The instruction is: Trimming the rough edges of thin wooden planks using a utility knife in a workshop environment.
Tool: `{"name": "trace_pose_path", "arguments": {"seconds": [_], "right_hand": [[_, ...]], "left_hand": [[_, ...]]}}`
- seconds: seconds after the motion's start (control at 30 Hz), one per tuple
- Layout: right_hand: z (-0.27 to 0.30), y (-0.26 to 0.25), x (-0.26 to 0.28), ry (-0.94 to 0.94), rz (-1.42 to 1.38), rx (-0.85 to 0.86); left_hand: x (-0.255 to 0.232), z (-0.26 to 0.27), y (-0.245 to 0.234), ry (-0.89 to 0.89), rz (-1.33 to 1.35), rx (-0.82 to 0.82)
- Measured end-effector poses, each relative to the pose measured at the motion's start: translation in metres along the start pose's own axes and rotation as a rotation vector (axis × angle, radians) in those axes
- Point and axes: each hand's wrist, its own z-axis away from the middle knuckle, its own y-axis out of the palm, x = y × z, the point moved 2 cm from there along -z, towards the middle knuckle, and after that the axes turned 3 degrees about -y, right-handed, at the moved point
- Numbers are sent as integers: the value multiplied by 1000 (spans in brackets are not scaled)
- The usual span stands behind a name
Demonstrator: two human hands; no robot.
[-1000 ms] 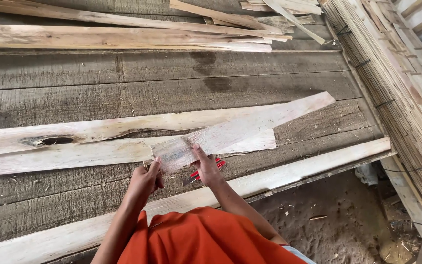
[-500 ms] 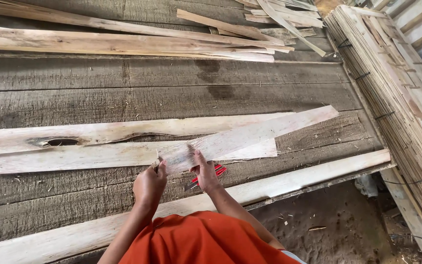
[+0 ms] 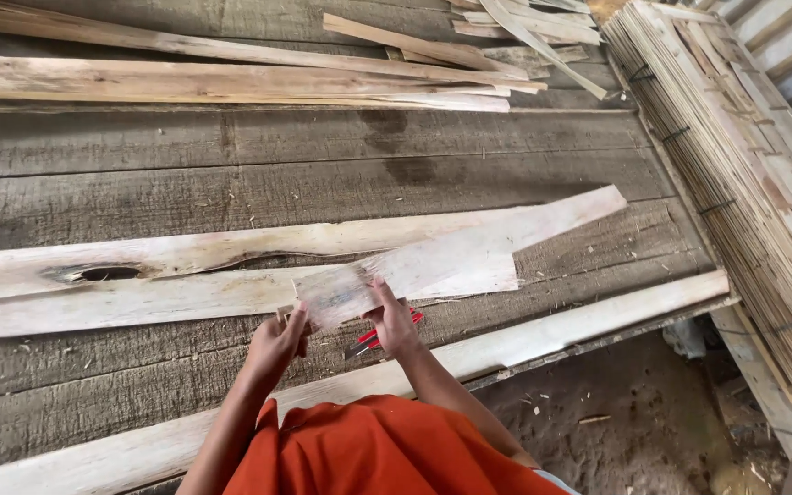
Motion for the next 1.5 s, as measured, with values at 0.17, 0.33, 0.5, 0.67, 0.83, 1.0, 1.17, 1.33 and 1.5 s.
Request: {"name": "trace_pose_path", "arguments": {"seconds": [0.17,0.33,0.5,0.67,0.83,1.0,1.17,1.33,1.5], "right_hand": [[-4,-6,-5,-5,-6,16],[26,35,27,56,-111,80],[45,58,59,14,-138,96],[45,51,51,-45,-36,53],[16,37,15,-62,46,7],[9,31,-1,-35,79,-33],[20,22,5,-5,183,-61],[-32,-20,-37,42,224,-47],[-14,-6,1,104,934,624]], "left_hand": [[2,0,-7,98,236,23],[-16,7,9,335,702,161],[-18,-1,4,357,778,295],[-24,1,-23,198,192,89],[-50,23,-28,-14,-292,-144],[-46,18,-15,-79,-570,-194],[-28,3,2,-131,-700,-157],[8,-24,9,-210,-524,-53],[61,-57,8,-93,33,-15]]}}
